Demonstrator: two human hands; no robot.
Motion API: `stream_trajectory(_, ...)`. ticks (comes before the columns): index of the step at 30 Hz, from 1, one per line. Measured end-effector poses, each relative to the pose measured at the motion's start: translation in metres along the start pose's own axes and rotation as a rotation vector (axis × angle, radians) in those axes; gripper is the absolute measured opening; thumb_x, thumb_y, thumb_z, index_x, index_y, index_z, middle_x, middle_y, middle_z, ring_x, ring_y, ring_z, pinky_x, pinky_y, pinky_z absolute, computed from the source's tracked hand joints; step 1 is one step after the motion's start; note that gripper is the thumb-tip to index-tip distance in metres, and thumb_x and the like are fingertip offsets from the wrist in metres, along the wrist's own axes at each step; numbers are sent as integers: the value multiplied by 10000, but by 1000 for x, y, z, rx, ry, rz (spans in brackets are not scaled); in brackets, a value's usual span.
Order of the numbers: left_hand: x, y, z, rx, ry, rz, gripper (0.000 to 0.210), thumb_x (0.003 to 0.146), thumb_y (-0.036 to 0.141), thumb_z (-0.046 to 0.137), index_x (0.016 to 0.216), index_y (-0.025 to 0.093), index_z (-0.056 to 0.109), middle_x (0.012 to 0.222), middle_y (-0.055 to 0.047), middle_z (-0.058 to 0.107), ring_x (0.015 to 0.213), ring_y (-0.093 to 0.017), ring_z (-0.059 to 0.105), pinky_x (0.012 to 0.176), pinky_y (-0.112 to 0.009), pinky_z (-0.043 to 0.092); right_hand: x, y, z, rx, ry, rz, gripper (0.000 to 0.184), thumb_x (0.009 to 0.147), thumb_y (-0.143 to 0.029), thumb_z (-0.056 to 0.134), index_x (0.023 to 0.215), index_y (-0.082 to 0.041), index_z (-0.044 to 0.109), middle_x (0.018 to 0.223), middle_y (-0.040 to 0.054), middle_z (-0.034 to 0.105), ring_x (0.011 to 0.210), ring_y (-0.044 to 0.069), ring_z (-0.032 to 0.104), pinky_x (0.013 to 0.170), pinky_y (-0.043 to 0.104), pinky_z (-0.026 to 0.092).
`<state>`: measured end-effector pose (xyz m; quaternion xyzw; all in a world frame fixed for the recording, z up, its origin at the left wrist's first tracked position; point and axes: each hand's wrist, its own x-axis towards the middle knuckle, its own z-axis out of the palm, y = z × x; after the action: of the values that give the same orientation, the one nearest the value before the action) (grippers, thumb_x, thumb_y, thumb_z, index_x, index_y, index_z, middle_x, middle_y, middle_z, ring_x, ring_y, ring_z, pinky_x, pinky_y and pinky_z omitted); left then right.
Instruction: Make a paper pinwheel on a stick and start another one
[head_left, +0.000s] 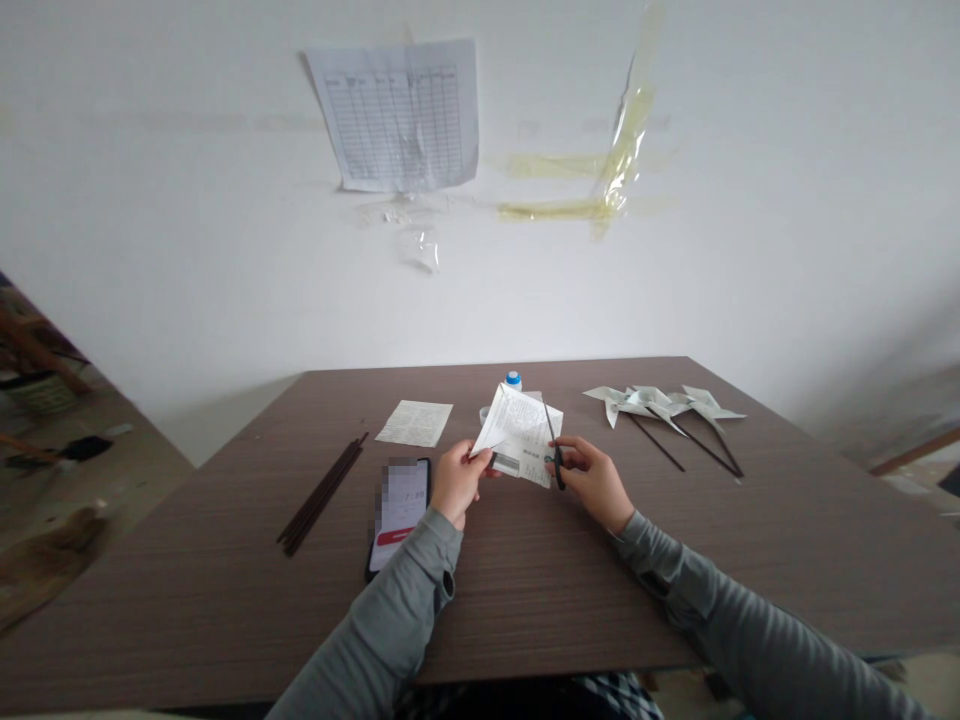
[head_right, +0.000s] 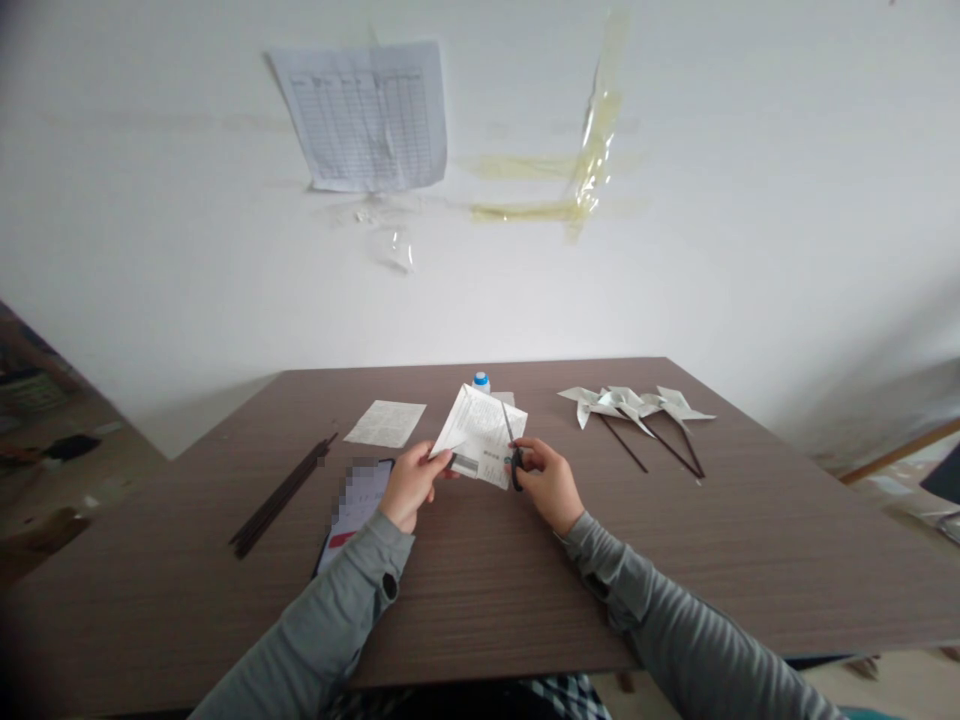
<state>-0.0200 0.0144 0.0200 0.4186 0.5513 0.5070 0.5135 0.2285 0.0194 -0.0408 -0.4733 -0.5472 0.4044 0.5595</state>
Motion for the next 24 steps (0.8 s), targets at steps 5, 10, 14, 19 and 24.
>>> stream_trajectory(5, 1, -2, -3, 14, -16, -3, 299, 937, 99, 976, 796, 209, 736, 869, -44, 912, 646, -176, 869, 373, -162, 289, 3, 4, -2, 47, 51, 4, 648, 689, -650, 1140, 1122, -251, 867, 794, 28, 858, 772, 271, 772, 764, 420, 643)
stream_trajectory(10, 3, -6, -5, 4, -21, 11, 284, 893, 157, 1053, 836, 205, 780, 876, -51, 918, 697, -206, 898, 384, -158, 297, 5, 6, -2, 69, 75, 8, 675, 661, -669, 1164, 1103, -259, 861, 775, 24, 851, 753, 271, 767, 739, 415, 626)
stream_trajectory(14, 3, -6, -5, -19, -21, 3, 275, 900, 175, 1050, 830, 200, 785, 857, -53, 907, 707, -196, 895, 393, -159, 285, 3, 3, 1, 98, 102, 27, 669, 620, -637, 1170, 1078, -258, 863, 747, 12, 842, 719, 247, 731, 724, 403, 602)
stream_trajectory(19, 1, -9, -3, -79, -42, 2, 313, 867, 265, 1098, 870, 206, 790, 883, -66, 928, 771, -211, 912, 413, -148, 318, 1, -4, 4, 122, 158, 42, 706, 593, -677, 1178, 1070, -269, 855, 694, -10, 794, 706, 250, 708, 687, 396, 573)
stream_trajectory(24, -5, -15, 3, -71, -144, 10, 339, 805, 295, 1142, 932, 205, 841, 979, -97, 964, 901, -269, 969, 423, -153, 361, -1, -8, 5, 111, 186, 34, 775, 594, -758, 1187, 1098, -269, 859, 705, -8, 794, 713, 264, 717, 695, 410, 585)
